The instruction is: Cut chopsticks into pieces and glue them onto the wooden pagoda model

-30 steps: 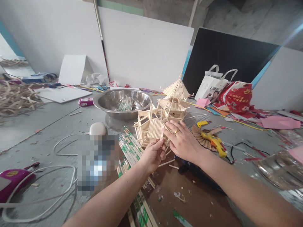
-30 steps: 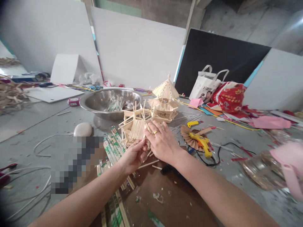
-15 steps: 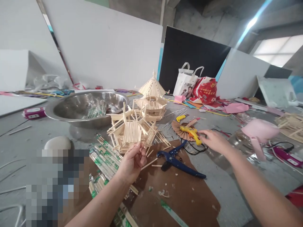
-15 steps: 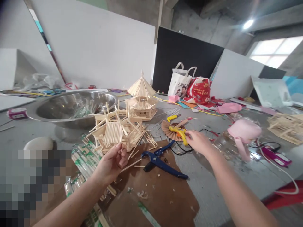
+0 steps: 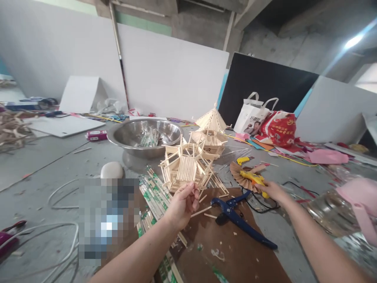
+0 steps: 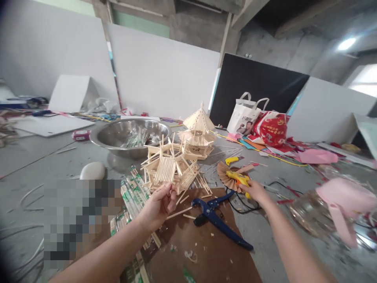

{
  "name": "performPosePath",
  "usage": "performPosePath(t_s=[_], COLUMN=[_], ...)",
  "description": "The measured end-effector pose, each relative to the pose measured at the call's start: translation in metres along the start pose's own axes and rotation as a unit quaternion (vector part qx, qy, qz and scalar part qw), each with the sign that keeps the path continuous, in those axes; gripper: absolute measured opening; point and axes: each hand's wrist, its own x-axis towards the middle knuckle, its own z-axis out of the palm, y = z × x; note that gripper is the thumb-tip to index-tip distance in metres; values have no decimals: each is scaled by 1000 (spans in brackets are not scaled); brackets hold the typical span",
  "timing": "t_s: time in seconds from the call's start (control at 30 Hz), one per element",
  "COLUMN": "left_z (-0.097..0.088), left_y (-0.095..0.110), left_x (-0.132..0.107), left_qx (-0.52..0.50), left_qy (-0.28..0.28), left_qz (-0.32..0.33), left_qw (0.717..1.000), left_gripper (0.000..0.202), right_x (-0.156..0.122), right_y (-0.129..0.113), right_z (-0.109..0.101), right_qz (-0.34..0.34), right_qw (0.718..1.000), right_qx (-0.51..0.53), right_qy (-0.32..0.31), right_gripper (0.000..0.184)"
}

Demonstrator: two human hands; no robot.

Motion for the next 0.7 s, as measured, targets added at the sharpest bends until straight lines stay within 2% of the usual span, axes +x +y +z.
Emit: performPosePath(t_s=[0.13, 0.23, 0.47, 0.53, 0.63, 0.7], left_z=[0, 0, 1, 0, -1, -1], left_y=[-2, -3, -2, -2, -4, -4], left_x=[1, 1, 0, 0, 2, 2], left_qx=[6, 7, 6, 5, 1, -4], left_qy=[-5, -6, -8, -7, -12, -15], left_qz=[2, 1, 3, 1, 0, 2], left_qw=[1000, 1000, 1000, 1000, 1000, 1000], left_gripper=[21, 21, 20, 20, 20, 20], right_x=[-13, -22, -32, -36, -44, -50], right_y=[-8, -23, -60, -67, -80, -93], right_z=[-10, -21, -30, -31, -35, -38], right_qz=[20, 14, 15, -15, -101, -159], right_qw=[993, 984, 968, 967, 955, 941], right_qx=[113, 179, 247, 247, 259, 263], right_qy=[-15, -17, -44, -55, -105, -139], right_gripper=[32, 27, 23, 30, 43, 40])
